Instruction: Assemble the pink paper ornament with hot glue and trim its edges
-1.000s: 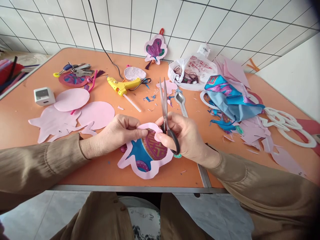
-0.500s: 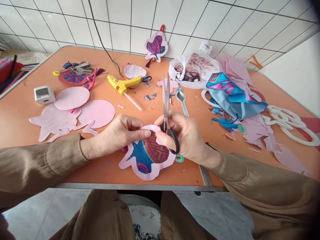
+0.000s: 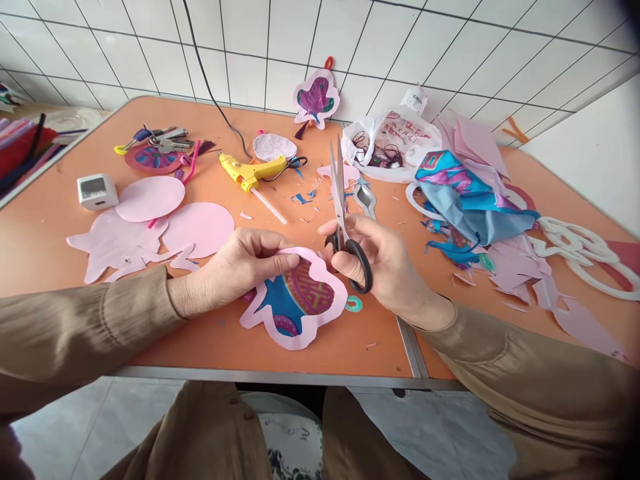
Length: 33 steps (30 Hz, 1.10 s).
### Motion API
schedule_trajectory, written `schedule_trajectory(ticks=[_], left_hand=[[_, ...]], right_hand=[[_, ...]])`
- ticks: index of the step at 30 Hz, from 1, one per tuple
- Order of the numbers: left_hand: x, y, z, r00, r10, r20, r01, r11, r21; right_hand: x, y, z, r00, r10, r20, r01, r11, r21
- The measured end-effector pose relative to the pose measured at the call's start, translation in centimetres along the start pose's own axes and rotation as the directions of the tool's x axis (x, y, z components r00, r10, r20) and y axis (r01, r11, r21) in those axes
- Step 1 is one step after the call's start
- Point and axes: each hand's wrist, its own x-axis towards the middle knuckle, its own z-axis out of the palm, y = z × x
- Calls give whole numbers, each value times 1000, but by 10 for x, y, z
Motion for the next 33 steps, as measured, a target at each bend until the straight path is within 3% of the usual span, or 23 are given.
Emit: schedule_trajectory(ticks=[5,11,16,25,33], left_hand=[[0,-1,-2,999,-41,-8,40,996,-75],[3,-6,-6,998,-29,-64,18,986,-169],[2,-6,-6,997,-26,-68,12,982,-191],[1,-5,-6,998,-27,-50,16,979,-203],[1,-1,-5,998,-34,-57,23,982,-186]], right_hand=[[3,8,-14,968,-162,191,178,982,-68],[3,15,-11,947,-47,319,50,999,-1],[-1,11,-5,953,-55,298,54,998,13],[1,10,-10,916,-10,402,8,1000,6],[-1,12,-7,922,-6,387,5,1000,4]])
